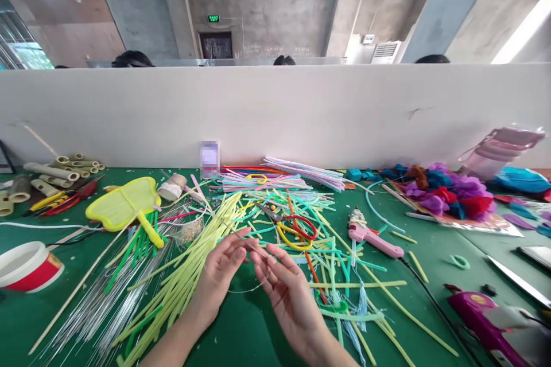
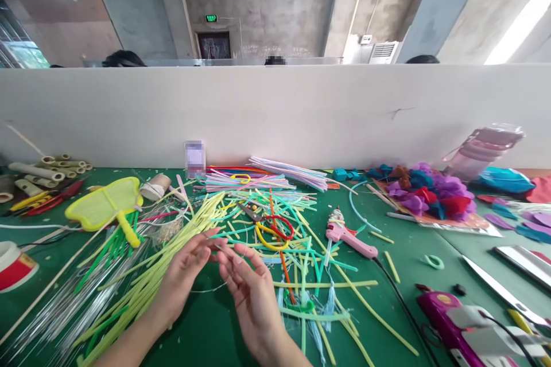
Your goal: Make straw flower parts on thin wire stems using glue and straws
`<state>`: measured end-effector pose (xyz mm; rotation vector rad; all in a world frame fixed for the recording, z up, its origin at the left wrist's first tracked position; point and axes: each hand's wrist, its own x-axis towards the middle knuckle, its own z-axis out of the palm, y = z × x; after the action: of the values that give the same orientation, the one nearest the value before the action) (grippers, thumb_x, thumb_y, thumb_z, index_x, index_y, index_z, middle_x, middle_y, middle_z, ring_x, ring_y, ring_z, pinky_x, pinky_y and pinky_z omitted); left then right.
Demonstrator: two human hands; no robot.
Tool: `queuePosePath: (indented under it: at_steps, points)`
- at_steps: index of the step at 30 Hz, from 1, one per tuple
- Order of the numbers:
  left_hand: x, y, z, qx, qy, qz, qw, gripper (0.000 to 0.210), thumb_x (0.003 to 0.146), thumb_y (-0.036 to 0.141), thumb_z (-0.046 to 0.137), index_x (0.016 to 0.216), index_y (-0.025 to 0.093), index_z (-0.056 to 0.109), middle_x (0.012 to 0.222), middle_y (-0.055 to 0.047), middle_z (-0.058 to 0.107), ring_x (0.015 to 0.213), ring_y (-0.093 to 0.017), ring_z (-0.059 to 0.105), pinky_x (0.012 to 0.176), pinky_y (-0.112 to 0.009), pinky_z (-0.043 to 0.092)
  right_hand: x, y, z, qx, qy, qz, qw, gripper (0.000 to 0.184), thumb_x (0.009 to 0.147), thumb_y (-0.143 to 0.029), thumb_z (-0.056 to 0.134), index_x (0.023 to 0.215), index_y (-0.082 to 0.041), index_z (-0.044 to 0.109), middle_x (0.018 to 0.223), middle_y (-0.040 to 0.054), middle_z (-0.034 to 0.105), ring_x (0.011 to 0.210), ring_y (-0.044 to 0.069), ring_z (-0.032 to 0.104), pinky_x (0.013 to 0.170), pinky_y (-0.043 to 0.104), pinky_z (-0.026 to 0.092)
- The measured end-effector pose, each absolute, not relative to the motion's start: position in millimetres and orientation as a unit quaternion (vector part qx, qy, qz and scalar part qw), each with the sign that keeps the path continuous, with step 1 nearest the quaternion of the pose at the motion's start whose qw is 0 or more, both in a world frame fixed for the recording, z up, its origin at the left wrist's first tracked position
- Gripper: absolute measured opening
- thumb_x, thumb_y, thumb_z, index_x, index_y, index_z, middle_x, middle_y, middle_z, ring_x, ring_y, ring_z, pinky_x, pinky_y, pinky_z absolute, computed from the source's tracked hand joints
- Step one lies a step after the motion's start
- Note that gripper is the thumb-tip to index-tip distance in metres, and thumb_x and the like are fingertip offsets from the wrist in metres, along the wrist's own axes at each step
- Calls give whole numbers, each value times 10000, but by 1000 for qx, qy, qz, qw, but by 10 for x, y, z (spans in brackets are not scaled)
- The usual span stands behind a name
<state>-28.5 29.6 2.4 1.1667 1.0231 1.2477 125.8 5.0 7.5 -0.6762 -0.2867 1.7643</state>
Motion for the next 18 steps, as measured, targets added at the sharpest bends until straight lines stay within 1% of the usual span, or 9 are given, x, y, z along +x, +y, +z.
queuePosePath:
  at_steps: [2,4,7,9,11,14,18]
  points:
    - [-321,305,42,476,436,526,553,399,896,459,697,1208,211,683,1035,-85,778,962,-210,716,912,-306,538,1206,13,53,-291,-154,770,547,394,719,-253,891,1043,-132,702,1117,162,774,1063,238,743,954,320,559]
    - [-356,325,59,461,436,533,559,354,885,448,716,1127,190,705,950,-81,784,903,-207,726,851,-297,553,1203,6,62,-298,-181,778,523,427,732,-319,882,1064,-121,699,1109,175,772,1043,257,748,926,338,563]
    - [-404,359,99,434,409,554,581,303,873,418,739,1056,177,713,904,-68,775,836,-188,726,747,-264,557,1247,26,110,-313,-202,772,515,459,788,-462,812,1058,-105,712,1082,179,773,1001,272,753,886,363,571]
    - [-432,371,132,419,382,561,603,276,872,395,747,1041,180,715,873,-54,765,787,-167,718,673,-237,546,1277,36,139,-329,-215,763,514,465,821,-517,762,1030,-104,723,1042,164,776,944,254,755,846,351,577]
    - [-455,374,158,409,367,563,617,262,865,381,758,1031,182,717,840,-43,756,749,-153,710,626,-217,532,1289,30,153,-344,-239,753,508,442,825,-524,757,984,-112,732,984,138,775,862,218,749,783,310,574]
    - [-475,368,173,407,361,557,627,270,854,376,773,1029,179,719,819,-47,754,740,-155,712,600,-208,523,1267,-9,155,-353,-289,741,492,408,813,-517,773,897,-120,728,854,92,753,747,168,714,689,254,541]
    - [-484,359,148,420,349,543,638,255,872,362,758,1046,179,718,830,-51,749,760,-160,716,598,-207,519,1218,-71,168,-372,-345,713,483,376,822,-504,770,833,-135,699,737,49,715,661,138,665,639,239,495]
